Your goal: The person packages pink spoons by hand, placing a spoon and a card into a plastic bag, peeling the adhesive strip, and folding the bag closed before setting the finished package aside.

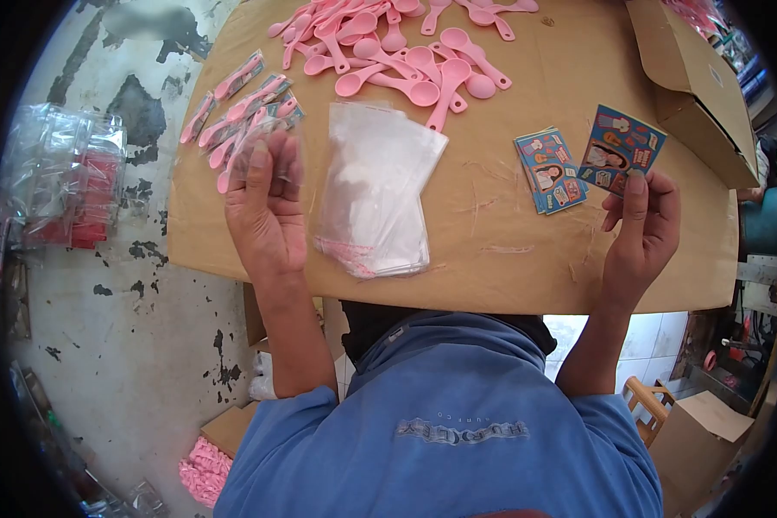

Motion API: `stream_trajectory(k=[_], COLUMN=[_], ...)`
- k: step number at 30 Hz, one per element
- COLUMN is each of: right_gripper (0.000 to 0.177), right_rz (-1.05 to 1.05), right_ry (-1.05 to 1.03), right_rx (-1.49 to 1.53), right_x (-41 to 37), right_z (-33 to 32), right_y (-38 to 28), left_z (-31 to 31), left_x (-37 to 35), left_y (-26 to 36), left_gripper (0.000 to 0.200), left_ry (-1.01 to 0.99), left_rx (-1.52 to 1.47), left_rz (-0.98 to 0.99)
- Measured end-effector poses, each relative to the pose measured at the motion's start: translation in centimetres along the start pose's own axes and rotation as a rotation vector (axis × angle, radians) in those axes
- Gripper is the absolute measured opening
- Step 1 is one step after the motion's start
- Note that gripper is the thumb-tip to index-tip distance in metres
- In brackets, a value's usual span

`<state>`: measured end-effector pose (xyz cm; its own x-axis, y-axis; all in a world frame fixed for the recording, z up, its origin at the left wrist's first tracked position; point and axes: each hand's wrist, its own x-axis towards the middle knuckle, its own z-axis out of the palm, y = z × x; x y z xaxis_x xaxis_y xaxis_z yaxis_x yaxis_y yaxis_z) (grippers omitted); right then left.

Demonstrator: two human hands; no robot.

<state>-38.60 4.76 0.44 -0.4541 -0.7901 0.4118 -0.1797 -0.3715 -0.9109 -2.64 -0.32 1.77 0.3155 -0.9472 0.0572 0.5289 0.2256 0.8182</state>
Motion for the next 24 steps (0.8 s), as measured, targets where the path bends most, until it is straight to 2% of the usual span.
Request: stream_trajectory(k=[2, 8, 11, 24], right_gripper=[0.015, 0.016, 0.015, 0.014], right_rz=[0.065, 0.394, 0.436, 0.483], right_ry=[-0.038, -0.386, -0.405, -0.353], right_rx=[0.008, 0.150, 0.186, 0.315], right_x=[-0.5, -2.7, -3.0, -2.3], right_z=[0.6, 2.9, 4.1, 3.9], right_y=[-0.5, -2.5, -2.8, -2.7], left_z=[0.0, 6.3, 7.9, 8.3], left_x=[-0.4, -3.0, -3.9, -4.7], left_y=[-0.7, -2.5, -3.3, -5.1], left_gripper=[0.021, 0.021, 0.022, 0.024], left_ry=[-0.094, -0.198, -0.233, -0.274], left_rx=[-0.026, -0.109, -0.113, 0.050], left_rz=[0.004, -0.209, -0.268, -0.220])
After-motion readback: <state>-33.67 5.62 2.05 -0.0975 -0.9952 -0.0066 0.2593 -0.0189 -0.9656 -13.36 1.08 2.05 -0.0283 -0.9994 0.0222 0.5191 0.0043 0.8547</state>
